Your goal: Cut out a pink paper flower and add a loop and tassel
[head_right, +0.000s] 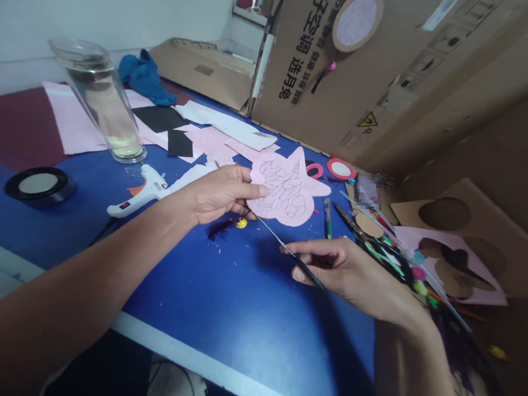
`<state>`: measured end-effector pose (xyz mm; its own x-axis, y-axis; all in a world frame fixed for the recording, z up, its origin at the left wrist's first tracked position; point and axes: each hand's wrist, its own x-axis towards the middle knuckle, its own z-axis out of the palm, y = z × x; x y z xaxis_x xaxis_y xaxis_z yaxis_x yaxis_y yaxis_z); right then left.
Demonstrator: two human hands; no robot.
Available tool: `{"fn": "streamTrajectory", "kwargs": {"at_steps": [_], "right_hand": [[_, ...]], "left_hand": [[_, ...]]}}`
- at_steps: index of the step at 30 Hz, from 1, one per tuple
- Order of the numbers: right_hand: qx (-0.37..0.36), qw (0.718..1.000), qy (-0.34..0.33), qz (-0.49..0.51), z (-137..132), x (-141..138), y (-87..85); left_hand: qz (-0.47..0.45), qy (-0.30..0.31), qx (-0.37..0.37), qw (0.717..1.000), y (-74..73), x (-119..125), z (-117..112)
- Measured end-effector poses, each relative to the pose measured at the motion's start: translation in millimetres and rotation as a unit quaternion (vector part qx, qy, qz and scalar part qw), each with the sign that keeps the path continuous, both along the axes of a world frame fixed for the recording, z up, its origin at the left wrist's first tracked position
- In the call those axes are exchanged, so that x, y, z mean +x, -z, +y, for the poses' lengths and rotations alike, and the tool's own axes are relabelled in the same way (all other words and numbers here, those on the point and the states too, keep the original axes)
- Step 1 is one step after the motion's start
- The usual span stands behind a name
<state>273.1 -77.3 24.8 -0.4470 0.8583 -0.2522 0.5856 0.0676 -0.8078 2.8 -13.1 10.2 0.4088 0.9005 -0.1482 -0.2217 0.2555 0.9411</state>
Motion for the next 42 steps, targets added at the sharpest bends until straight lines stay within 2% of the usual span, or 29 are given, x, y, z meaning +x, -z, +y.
{"fn": "streamTrajectory", "kwargs": {"at_steps": [16, 22, 26, 29, 33, 36, 39, 42], "right_hand": [[0.015, 1.0, 0.004, 0.008, -1, 0, -0.7], [-0.01, 1.0, -0.012, -0.005, 0, 2, 0.6], [-0.028, 0.999, -0.017, -0.005, 0, 5, 2.3], [-0.026, 0.999, -0.02, -0.004, 2, 5, 4.4], [-0.004, 1.0, -0.019, -0.023, 6, 0, 10.4], [0.022, 0.998, -0.024, -0.048, 10, -5, 20.7], [0.084, 0.99, -0.033, -0.107, 15, -3, 34.0], [0.158, 0.966, -0.042, -0.198, 18, -1, 42.7]], "left_hand": [[-0.009, 0.002, 0.003, 1.0, 3.9, 0, 3], [-0.02, -0.002, 0.007, 1.0, 6.8, -1, 4], [-0.03, -0.015, 0.002, 0.999, 9.1, -2, 7], [-0.05, -0.047, -0.002, 0.998, 10.1, -3, 10], [-0.097, -0.103, -0.003, 0.99, 11.1, -4, 13], [-0.12, -0.123, -0.009, 0.985, 10.4, -4, 14], [-0.13, -0.14, -0.016, 0.981, 7.8, -5, 14], [-0.147, -0.157, -0.015, 0.976, 4.6, -5, 14]]}}
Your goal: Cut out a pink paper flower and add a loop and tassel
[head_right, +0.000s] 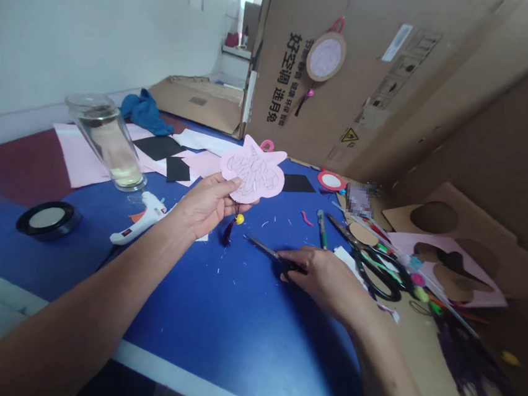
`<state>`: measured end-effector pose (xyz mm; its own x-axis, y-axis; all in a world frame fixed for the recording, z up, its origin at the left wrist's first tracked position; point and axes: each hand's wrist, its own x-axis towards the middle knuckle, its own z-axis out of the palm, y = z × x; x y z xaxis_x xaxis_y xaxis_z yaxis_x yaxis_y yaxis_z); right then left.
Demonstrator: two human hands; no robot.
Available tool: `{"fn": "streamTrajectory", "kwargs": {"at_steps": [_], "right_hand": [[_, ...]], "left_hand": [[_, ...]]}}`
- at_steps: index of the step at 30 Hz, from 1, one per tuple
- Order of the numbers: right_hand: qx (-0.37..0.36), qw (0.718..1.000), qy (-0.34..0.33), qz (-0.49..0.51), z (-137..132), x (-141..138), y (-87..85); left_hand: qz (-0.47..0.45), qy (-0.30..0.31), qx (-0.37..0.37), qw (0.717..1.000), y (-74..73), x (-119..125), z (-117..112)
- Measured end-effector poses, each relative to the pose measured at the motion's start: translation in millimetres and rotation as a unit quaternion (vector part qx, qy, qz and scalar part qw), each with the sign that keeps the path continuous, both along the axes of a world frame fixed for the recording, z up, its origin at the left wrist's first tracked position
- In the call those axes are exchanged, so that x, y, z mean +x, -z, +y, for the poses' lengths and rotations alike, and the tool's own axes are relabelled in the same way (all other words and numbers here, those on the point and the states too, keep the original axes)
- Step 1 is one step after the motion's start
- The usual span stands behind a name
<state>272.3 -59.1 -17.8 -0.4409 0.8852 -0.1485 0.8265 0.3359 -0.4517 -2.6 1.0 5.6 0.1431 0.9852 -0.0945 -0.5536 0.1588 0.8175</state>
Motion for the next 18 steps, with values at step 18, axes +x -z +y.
{"fn": "streamTrajectory", "kwargs": {"at_steps": [18], "right_hand": [[0.017, 0.941, 0.176, 0.288, -8, -61, -11.1]], "left_hand": [[-0.069, -0.02, 0.039, 0.997, -5.4, 8, -9]]}}
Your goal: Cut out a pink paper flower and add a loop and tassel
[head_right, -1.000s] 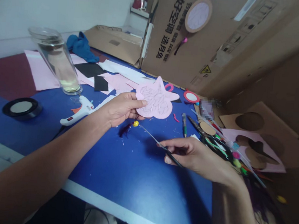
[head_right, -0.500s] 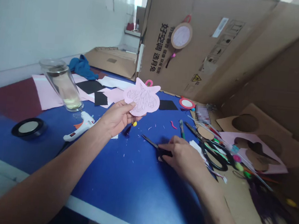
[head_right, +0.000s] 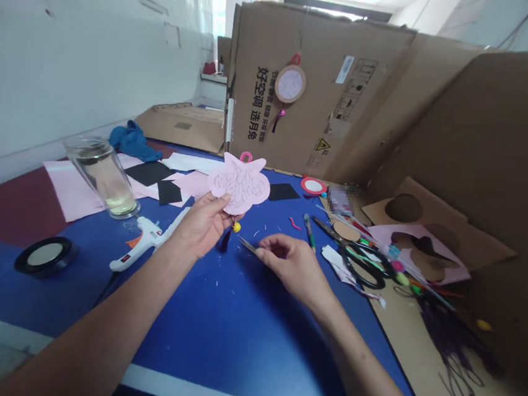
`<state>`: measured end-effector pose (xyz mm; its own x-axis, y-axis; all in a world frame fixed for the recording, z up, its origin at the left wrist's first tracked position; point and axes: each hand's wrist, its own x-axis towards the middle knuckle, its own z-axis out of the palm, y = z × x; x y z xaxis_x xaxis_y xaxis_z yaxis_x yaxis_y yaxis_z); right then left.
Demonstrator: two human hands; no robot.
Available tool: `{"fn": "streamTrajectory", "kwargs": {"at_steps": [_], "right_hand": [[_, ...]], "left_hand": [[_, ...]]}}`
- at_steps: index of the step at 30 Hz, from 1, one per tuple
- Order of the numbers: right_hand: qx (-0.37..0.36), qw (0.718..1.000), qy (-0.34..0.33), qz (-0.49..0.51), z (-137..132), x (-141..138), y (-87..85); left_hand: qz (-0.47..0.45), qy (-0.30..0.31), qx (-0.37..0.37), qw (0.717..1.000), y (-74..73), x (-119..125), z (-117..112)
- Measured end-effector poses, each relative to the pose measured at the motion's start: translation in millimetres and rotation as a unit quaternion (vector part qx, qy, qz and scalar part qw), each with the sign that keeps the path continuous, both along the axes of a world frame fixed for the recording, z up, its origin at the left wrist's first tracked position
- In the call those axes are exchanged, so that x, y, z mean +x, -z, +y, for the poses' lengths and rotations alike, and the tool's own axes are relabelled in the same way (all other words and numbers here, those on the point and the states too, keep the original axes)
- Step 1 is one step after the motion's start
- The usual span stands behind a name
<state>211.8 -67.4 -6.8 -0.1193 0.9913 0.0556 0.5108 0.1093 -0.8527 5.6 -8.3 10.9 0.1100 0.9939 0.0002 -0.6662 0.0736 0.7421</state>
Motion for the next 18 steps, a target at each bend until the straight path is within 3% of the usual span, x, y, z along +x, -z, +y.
{"fn": "streamTrajectory", "kwargs": {"at_steps": [3, 7, 12, 18], "right_hand": [[-0.027, 0.985, 0.052, 0.16, 7, -30, -11.3], [-0.04, 0.962, 0.073, 0.26, 19, -58, -15.8], [-0.013, 0.948, 0.069, 0.31, 26, -71, -8.8], [-0.025, 0.95, 0.077, 0.3, 22, -65, -2.7]], "left_hand": [[0.006, -0.007, 0.027, 1.0, 2.6, 3, -1], [0.013, -0.004, 0.046, 0.999, 7.7, 9, -1], [0.011, 0.005, 0.064, 0.998, 11.7, 14, -1], [0.0, 0.002, 0.052, 0.999, 13.6, 14, 0]]}}
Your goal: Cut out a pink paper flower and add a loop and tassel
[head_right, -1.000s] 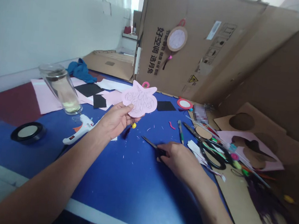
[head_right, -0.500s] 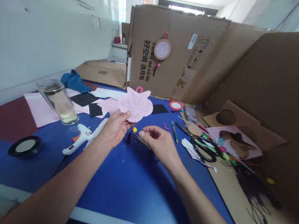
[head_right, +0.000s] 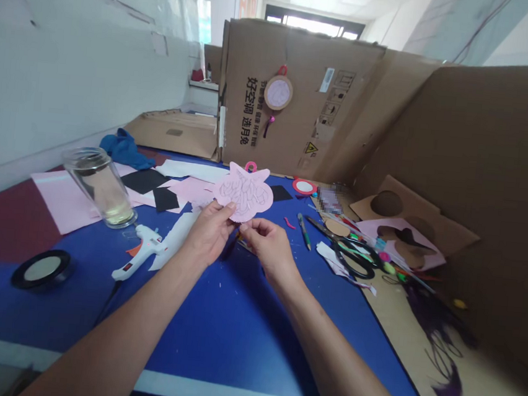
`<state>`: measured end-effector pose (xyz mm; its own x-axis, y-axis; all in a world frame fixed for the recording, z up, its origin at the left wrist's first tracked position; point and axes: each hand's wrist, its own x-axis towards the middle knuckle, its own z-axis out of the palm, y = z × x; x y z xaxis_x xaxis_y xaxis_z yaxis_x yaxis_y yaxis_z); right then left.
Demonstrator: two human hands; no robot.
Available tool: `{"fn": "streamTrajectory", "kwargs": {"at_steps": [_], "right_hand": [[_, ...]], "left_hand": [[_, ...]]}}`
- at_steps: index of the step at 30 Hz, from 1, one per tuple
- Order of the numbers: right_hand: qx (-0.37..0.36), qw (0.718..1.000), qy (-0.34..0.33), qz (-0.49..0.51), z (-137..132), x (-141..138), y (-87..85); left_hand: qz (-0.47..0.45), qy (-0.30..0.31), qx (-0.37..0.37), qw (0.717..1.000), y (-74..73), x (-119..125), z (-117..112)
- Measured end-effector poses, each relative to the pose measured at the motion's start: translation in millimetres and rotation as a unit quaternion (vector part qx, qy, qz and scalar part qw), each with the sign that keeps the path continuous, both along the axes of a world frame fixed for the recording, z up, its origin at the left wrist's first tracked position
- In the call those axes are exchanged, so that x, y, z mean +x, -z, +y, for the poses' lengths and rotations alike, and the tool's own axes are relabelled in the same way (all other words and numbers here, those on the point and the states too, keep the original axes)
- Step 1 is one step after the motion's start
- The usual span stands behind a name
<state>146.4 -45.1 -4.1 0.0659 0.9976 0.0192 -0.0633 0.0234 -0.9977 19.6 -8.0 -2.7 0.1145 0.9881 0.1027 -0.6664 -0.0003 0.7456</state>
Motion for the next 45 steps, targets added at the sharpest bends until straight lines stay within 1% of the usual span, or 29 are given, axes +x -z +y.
{"fn": "streamTrajectory", "kwargs": {"at_steps": [3, 6, 11, 16, 20, 26, 30, 33, 37, 42, 45], "right_hand": [[0.001, 1.0, 0.015, -0.014, -1, 6, 4.8], [0.004, 1.0, 0.014, -0.002, -2, 8, 8.6], [0.015, 1.0, 0.012, -0.006, -3, 5, 7.8], [0.029, 0.999, 0.014, 0.011, -1, 1, 8.9], [0.033, 0.999, 0.014, 0.03, -1, 1, 9.9], [0.007, 0.998, 0.029, 0.048, -4, 7, 8.1], [-0.005, 0.999, 0.048, 0.011, -3, 18, 10.2], [0.016, 0.999, 0.037, -0.002, -3, 23, 10.4], [0.042, 0.998, 0.018, 0.04, -2, 19, 8.9], [0.061, 0.992, 0.08, 0.079, 2, 20, 11.8], [0.071, 0.989, 0.104, 0.081, 4, 25, 11.8]], "left_hand": [[0.005, 0.003, -0.006, 1.0, 0.2, -1, 0], [0.009, 0.001, -0.009, 1.0, 0.0, -2, 0], [0.012, 0.006, -0.008, 1.0, 0.5, 1, -2], [0.006, 0.017, -0.003, 1.0, 0.7, 5, -4], [0.001, 0.024, -0.018, 1.0, -0.2, 6, -5], [0.005, 0.012, -0.037, 0.999, -0.8, 1, -3], [0.011, 0.011, -0.036, 0.999, -2.5, -2, -3], [0.018, 0.016, -0.031, 0.999, -3.0, -1, -4], [0.027, 0.036, -0.018, 0.999, -1.4, 3, -7], [0.058, 0.074, 0.004, 0.996, -0.5, 5, -11], [0.112, 0.07, 0.012, 0.991, -1.0, 3, -11]]}}
